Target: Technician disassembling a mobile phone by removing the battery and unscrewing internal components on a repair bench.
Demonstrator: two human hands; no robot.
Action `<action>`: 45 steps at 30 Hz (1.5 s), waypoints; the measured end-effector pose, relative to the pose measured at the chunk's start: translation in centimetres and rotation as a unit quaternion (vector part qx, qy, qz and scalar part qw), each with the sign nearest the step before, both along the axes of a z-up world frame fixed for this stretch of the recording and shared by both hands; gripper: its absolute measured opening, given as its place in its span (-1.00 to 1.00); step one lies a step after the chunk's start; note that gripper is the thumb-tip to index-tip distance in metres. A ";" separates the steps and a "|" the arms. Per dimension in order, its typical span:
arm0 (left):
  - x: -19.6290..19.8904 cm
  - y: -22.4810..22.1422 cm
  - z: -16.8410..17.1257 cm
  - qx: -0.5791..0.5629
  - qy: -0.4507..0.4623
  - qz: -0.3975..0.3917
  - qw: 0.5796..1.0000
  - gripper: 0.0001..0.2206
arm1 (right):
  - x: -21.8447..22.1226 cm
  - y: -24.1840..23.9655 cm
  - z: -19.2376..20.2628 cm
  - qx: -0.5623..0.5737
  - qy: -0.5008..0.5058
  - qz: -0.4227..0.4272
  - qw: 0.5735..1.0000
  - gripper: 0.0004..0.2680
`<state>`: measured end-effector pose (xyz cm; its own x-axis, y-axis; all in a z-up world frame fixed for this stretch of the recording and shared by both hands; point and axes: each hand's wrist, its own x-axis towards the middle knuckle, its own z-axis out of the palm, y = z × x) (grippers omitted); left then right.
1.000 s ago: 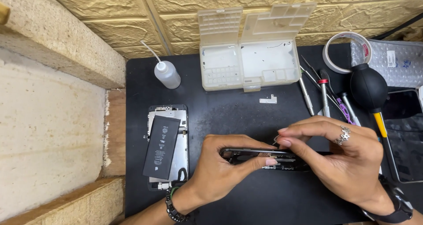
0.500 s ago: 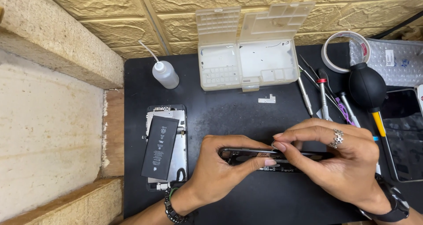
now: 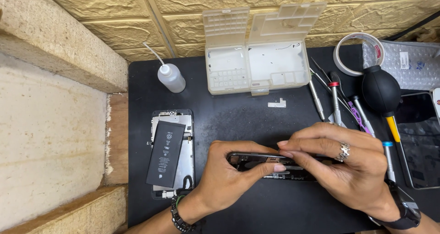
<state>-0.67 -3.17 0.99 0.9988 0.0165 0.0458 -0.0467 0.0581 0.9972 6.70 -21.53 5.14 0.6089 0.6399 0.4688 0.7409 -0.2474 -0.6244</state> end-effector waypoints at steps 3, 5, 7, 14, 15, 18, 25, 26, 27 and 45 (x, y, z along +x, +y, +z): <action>0.0 -0.1 -0.1 0.006 0.000 0.002 1.000 -0.86 | 0.0 -0.1 0.0 -0.008 0.000 0.000 1.000 -0.91; 0.0 -0.1 -0.1 0.009 -0.003 0.003 1.000 -0.86 | 0.0 0.1 0.1 -0.011 -0.002 -0.001 1.000 -0.91; 0.0 -0.1 0.0 -0.011 -0.004 -0.005 1.000 -0.86 | -0.2 0.3 0.2 -0.004 -0.019 -0.016 1.000 -0.96; -0.1 -0.1 -0.1 -0.005 0.013 0.001 1.000 -0.85 | 0.1 -0.1 -0.2 -0.016 -0.019 0.001 1.000 -0.92; -0.2 -0.2 -0.1 -0.007 0.014 0.000 1.000 -0.86 | 0.1 -0.1 -0.2 -0.018 -0.022 -0.001 1.000 -0.93; -0.1 -0.1 0.0 -0.008 0.018 0.001 1.000 -0.85 | 0.1 0.0 -0.3 -0.013 -0.027 -0.007 1.000 -0.94; 0.0 -0.1 0.0 0.003 0.017 0.010 1.000 -0.86 | 0.0 0.2 -0.2 -0.007 -0.045 -0.007 0.999 -0.95; 0.0 -0.1 -0.1 0.003 0.017 0.010 1.000 -0.86 | 0.1 0.2 -0.3 -0.007 -0.045 -0.006 0.999 -0.95; 0.0 -0.1 -0.1 0.002 0.025 0.009 1.000 -0.85 | 0.1 0.1 -0.4 -0.009 -0.044 -0.001 0.999 -0.95; 0.1 -0.2 -0.8 -0.004 0.054 0.017 0.998 -0.85 | 0.0 0.7 -1.0 0.009 0.009 -0.024 1.000 -0.96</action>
